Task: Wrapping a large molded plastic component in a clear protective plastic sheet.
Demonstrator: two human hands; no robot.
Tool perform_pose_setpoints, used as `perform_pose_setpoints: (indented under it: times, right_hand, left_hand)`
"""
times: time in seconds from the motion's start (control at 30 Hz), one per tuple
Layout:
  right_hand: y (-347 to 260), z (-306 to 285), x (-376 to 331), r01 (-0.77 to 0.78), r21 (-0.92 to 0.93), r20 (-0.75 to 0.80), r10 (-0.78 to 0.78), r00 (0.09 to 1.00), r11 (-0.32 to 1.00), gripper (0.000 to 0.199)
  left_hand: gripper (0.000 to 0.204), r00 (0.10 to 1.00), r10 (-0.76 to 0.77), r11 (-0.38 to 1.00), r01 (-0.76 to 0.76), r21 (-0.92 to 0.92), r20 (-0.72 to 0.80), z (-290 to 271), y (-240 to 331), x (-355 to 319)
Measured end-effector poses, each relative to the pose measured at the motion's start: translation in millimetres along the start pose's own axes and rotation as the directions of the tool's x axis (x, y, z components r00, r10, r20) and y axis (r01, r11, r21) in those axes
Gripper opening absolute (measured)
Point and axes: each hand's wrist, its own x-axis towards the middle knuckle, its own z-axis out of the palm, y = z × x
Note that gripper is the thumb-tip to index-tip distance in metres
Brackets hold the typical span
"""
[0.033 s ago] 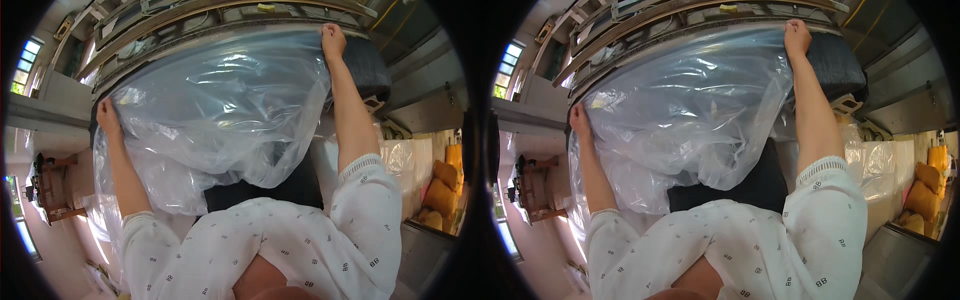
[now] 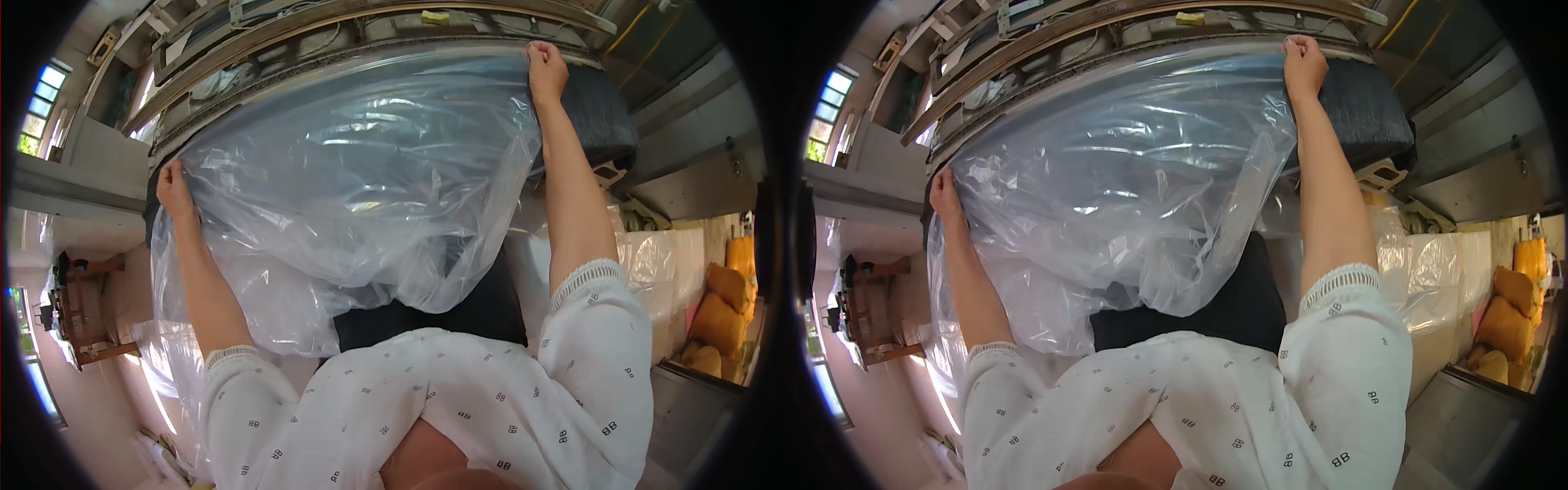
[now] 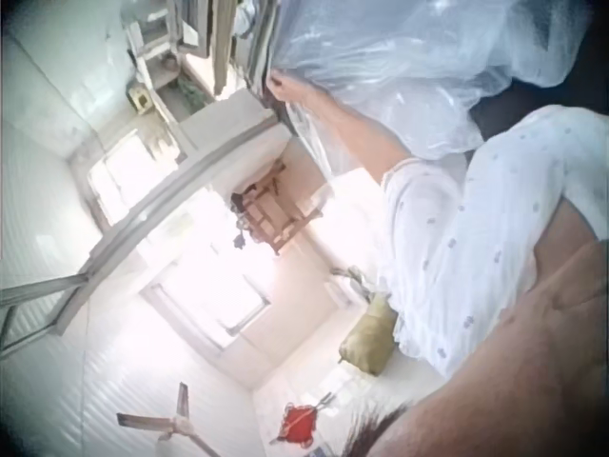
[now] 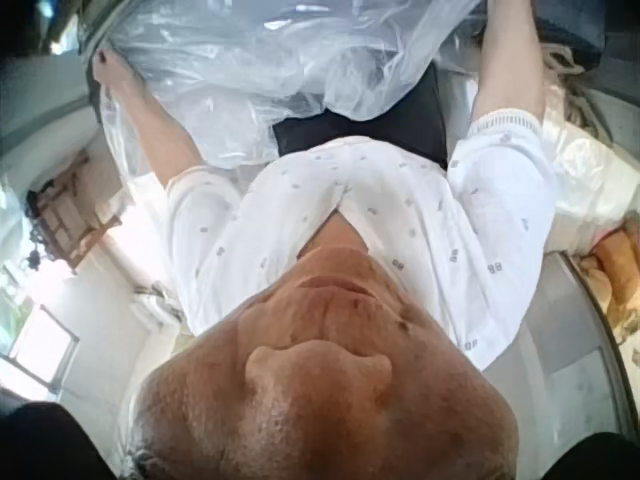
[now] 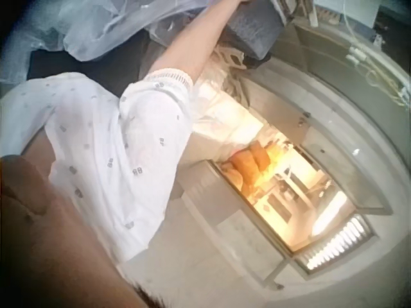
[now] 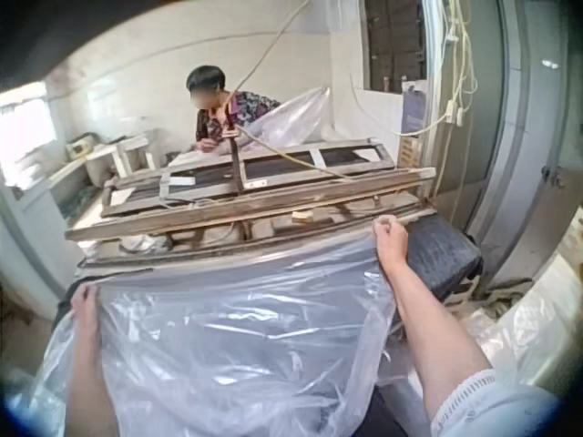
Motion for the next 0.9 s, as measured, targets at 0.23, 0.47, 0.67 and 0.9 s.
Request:
perform_pose_setpoints:
  times: [0.23,0.47,0.67,0.9]
  right_hand:
    - [28.2,3.0,25.6,-0.08,-0.129,0.09,0.092,0.992,0.988,0.021]
    - [26.8,1.5,38.2,-0.11,-0.15,0.129,0.13,0.983,0.983,0.029]
    - [17.3,1.8,36.2,-0.168,-0.36,-0.012,0.176,0.984,0.918,0.052]
    - [23.0,6.2,38.9,-0.184,-0.243,-0.146,0.152,0.978,0.952,0.039]
  left_hand:
    - [0.03,0.984,-0.123,0.981,0.14,-0.135,0.126,53.2,6.7,43.7]
    - [0.031,0.983,-0.119,0.977,0.141,-0.16,0.138,68.6,23.7,55.0]
    - [0.032,0.99,-0.109,0.993,0.113,-0.043,0.091,76.1,15.2,63.3]
    - [0.03,0.966,-0.178,0.975,0.199,-0.097,0.187,68.9,-6.1,69.0]
